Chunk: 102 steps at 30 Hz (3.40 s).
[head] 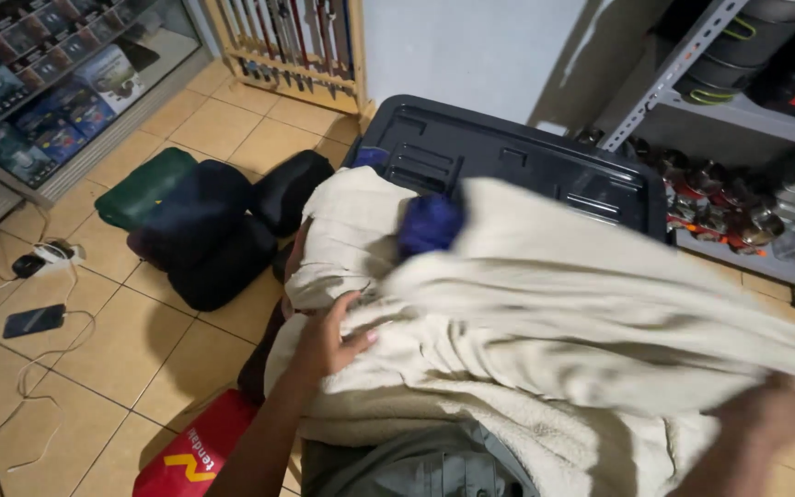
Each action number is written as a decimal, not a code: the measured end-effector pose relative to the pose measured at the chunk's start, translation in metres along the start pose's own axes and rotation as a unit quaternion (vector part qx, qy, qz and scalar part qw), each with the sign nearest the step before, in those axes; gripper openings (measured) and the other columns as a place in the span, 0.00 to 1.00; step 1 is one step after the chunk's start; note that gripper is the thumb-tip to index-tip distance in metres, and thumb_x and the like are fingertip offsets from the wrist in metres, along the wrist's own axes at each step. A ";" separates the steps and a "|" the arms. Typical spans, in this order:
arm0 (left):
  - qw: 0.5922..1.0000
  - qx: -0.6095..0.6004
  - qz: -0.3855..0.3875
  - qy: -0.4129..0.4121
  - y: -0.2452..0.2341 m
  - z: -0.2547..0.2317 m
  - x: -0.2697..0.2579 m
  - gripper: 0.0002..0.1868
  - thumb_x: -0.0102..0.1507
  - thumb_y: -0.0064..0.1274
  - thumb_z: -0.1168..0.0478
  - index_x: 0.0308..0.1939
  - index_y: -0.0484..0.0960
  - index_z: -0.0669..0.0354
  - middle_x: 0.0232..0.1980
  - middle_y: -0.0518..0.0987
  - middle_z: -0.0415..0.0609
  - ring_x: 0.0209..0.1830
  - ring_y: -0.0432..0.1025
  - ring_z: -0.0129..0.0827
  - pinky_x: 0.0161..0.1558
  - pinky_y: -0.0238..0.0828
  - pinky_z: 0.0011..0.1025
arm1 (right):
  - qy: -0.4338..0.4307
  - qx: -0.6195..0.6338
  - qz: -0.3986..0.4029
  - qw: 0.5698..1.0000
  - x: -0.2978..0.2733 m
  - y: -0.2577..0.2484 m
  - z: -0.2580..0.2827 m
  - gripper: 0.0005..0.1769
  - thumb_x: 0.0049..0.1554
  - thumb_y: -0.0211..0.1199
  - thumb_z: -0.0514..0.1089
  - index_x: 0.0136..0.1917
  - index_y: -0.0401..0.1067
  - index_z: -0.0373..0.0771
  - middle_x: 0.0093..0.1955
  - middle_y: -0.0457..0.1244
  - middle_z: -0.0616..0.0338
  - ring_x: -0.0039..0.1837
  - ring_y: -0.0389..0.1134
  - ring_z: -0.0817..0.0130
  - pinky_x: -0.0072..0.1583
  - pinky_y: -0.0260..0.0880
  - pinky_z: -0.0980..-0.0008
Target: The person is folding a brown pillow and then proceeds to unfold and refold a large blue and white sleeping bag on top of a plastic bin lid.
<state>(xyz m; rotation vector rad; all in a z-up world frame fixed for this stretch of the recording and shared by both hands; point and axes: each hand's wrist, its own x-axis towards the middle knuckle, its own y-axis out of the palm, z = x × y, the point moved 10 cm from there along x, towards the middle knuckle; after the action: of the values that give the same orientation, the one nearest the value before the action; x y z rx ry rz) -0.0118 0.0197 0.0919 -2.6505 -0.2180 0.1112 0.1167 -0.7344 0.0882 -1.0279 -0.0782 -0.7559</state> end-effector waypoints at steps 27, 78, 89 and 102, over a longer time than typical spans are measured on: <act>0.921 0.282 -0.069 -0.259 -0.142 0.259 -0.011 0.25 0.61 0.60 0.46 0.52 0.88 0.62 0.45 0.85 0.66 0.48 0.80 0.64 0.48 0.74 0.59 | -0.076 0.113 -0.186 0.973 -0.063 -0.025 -0.007 0.43 0.46 0.78 0.17 0.70 0.62 0.24 0.63 0.52 0.35 0.71 0.53 0.38 0.75 0.41 0.57; 0.932 -0.121 0.338 0.052 0.140 -0.190 -0.001 0.13 0.69 0.51 0.56 0.49 0.85 0.60 0.27 0.79 0.43 0.15 0.61 0.22 0.17 0.60 0.23 | 0.266 0.742 0.266 0.555 -0.240 -0.015 0.189 0.30 0.46 0.51 0.28 0.62 0.68 0.17 0.39 0.66 0.46 0.28 0.60 0.67 0.25 0.55 0.79; 0.797 -0.550 0.250 -0.007 0.111 -0.278 -0.028 0.18 0.68 0.52 0.49 0.28 0.75 0.52 0.23 0.70 0.38 0.13 0.59 0.22 0.15 0.58 0.24 | -0.248 0.219 0.028 0.943 -0.229 -0.240 0.372 0.29 0.57 0.61 0.31 0.70 0.61 0.23 0.72 0.60 0.35 0.71 0.64 0.45 0.69 0.66 0.54; 0.780 -0.577 0.241 -0.017 0.127 -0.250 -0.063 0.15 0.67 0.57 0.56 0.30 0.84 0.61 0.24 0.76 0.44 0.27 0.76 0.27 0.32 0.76 0.27 | 0.079 0.293 0.269 0.914 -0.232 -0.082 0.258 0.41 0.70 0.30 0.66 0.65 0.78 0.39 0.56 0.71 0.37 0.58 0.71 0.47 0.62 0.70 0.46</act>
<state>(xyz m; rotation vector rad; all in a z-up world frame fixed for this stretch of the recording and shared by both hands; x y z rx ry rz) -0.0279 -0.2154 0.2565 -3.8733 0.6119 0.2535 -0.0342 -0.4292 0.1957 -0.3743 0.1127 -0.2698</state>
